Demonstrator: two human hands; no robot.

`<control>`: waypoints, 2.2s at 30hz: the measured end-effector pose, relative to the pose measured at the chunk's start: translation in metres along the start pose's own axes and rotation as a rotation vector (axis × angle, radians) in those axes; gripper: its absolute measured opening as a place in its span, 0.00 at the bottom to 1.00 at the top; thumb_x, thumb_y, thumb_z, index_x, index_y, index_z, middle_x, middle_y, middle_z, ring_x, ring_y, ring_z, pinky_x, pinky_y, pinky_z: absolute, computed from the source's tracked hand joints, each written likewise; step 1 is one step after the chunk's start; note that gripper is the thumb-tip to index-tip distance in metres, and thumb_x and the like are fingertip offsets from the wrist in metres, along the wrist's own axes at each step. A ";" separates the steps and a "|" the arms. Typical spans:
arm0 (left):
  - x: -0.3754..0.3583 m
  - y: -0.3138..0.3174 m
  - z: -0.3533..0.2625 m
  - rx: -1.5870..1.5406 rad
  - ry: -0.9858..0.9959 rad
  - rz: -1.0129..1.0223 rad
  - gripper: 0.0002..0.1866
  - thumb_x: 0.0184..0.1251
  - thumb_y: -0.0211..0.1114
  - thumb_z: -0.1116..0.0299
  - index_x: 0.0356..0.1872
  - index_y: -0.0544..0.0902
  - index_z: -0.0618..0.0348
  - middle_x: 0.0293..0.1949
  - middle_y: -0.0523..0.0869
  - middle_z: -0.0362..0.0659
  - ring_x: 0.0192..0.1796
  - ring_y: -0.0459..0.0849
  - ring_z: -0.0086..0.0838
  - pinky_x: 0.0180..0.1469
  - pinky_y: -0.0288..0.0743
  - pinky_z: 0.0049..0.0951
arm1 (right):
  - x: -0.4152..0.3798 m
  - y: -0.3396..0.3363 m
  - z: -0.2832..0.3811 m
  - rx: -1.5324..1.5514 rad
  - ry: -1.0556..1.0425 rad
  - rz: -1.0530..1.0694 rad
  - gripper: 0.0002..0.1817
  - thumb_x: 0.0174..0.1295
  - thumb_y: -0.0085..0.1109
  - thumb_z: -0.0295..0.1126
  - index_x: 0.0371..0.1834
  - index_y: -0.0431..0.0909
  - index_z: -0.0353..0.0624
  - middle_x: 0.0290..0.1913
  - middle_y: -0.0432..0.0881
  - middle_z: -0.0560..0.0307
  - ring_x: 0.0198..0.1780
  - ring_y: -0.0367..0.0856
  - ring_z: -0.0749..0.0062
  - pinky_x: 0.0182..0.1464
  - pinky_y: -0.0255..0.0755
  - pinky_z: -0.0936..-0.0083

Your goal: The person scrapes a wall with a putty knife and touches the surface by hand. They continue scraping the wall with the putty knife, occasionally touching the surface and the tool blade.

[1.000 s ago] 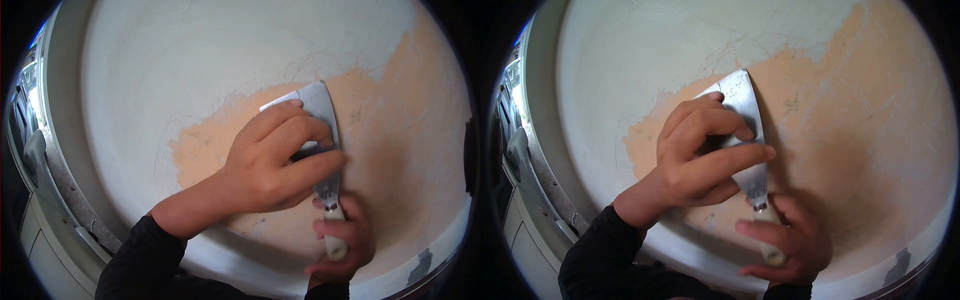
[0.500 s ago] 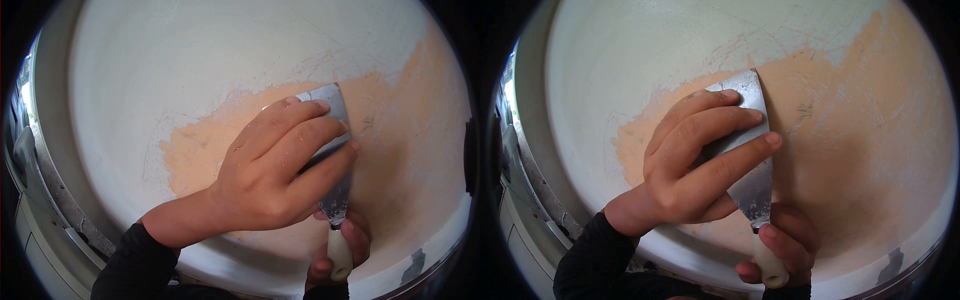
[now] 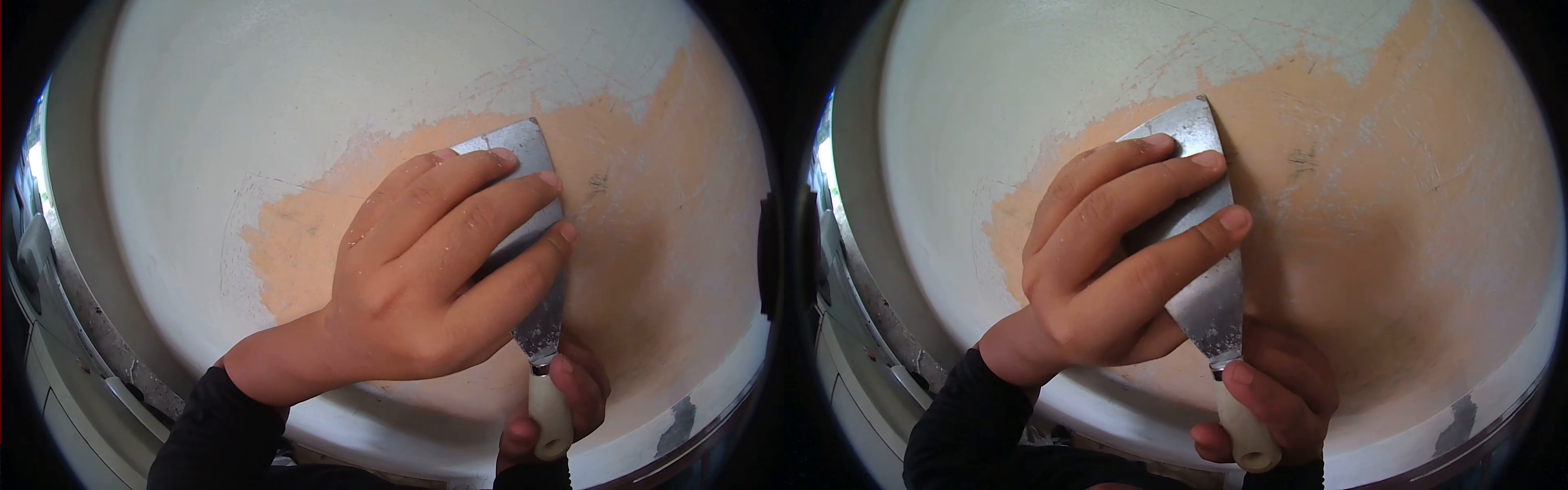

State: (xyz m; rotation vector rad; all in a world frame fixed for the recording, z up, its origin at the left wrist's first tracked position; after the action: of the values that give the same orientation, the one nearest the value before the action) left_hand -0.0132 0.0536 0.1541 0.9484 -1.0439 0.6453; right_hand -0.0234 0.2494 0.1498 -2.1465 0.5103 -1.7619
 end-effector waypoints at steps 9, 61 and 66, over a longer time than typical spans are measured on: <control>0.001 0.004 0.003 -0.006 0.001 -0.029 0.20 0.45 0.76 0.68 0.44 0.92 0.55 0.50 0.90 0.52 0.49 0.89 0.47 0.54 0.85 0.40 | -0.003 -0.001 0.000 -0.051 0.044 -0.003 0.25 0.69 0.68 0.48 0.57 0.77 0.39 0.44 0.85 0.38 0.42 0.89 0.48 0.44 0.86 0.59; 0.007 0.001 0.009 -0.069 -0.006 -0.072 0.18 0.46 0.76 0.68 0.43 0.93 0.51 0.49 0.91 0.47 0.50 0.88 0.44 0.52 0.84 0.39 | 0.003 0.008 -0.003 -0.082 0.004 -0.147 0.23 0.76 0.56 0.52 0.54 0.73 0.41 0.43 0.83 0.41 0.40 0.89 0.47 0.44 0.88 0.55; 0.002 0.006 0.002 -0.063 -0.014 -0.066 0.18 0.45 0.76 0.69 0.42 0.93 0.51 0.49 0.91 0.47 0.49 0.88 0.44 0.52 0.84 0.39 | -0.012 -0.002 -0.005 -0.117 -0.039 0.045 0.28 0.79 0.43 0.57 0.66 0.68 0.45 0.54 0.78 0.38 0.48 0.82 0.53 0.54 0.79 0.53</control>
State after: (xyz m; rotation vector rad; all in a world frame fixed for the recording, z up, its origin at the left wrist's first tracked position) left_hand -0.0182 0.0543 0.1579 0.9297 -1.0357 0.5493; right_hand -0.0308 0.2566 0.1408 -2.2250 0.6617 -1.7014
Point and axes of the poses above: each hand's wrist, its own x-axis towards the middle knuckle, its own y-axis out of the palm, z = x × y, the point moved 2 cm from there along x, towards the middle knuckle
